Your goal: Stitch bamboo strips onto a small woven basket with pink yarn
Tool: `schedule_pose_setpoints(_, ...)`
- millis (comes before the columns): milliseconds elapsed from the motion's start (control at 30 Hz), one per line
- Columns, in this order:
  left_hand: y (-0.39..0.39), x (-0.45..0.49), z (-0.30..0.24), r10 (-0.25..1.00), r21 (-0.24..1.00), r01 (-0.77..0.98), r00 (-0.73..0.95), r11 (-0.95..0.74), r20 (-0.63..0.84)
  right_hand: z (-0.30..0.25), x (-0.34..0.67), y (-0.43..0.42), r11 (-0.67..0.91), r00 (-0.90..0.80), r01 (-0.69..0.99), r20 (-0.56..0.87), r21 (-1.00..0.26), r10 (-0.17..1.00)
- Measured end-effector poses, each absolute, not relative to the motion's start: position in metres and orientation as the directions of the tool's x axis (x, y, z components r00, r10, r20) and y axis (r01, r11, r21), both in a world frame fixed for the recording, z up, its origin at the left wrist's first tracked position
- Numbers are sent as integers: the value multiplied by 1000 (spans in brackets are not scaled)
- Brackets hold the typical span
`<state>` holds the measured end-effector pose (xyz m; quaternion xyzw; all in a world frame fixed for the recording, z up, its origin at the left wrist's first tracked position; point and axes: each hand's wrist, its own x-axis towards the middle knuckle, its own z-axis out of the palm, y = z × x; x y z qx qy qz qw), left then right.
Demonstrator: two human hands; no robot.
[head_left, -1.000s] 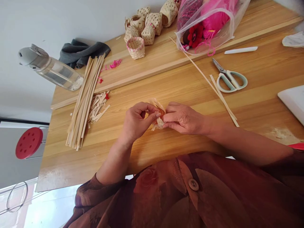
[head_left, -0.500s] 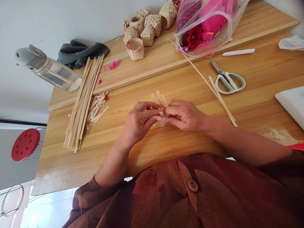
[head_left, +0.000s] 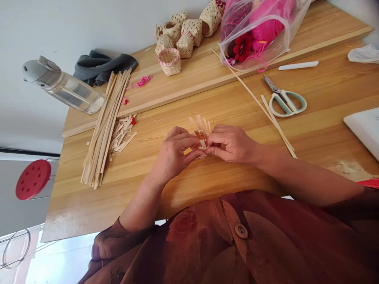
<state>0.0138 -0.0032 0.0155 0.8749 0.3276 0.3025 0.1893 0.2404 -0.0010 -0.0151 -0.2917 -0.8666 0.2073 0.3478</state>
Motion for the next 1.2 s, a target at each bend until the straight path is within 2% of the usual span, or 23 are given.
schedule_pose_setpoints(167, -8, 19, 19, 743, 518, 547, 583, -657, 328, -14, 243, -1, 781, -619, 411, 485, -471, 618)
schedule_pose_setpoints(433, -13, 23, 16, 721, 406, 596, 574, -693, 388, -15, 245, 0, 801, -622, 479, 505, -360, 599)
schedule_pose_setpoints(600, -13, 22, 14, 704, 391, 586, 598, -710, 383, -17, 244, -1, 780, -587, 487, 514, -394, 626)
schedule_pose_setpoints(900, -13, 25, 11, 744, 404, 625, 552, -668, 376, -16, 242, -2, 763, -560, 487, 518, -426, 646)
schedule_pose_setpoints(1200, -9, 18, 16, 810, 473, 662, 523, -581, 265, -11, 248, 3, 775, -657, 464, 420, -429, 626)
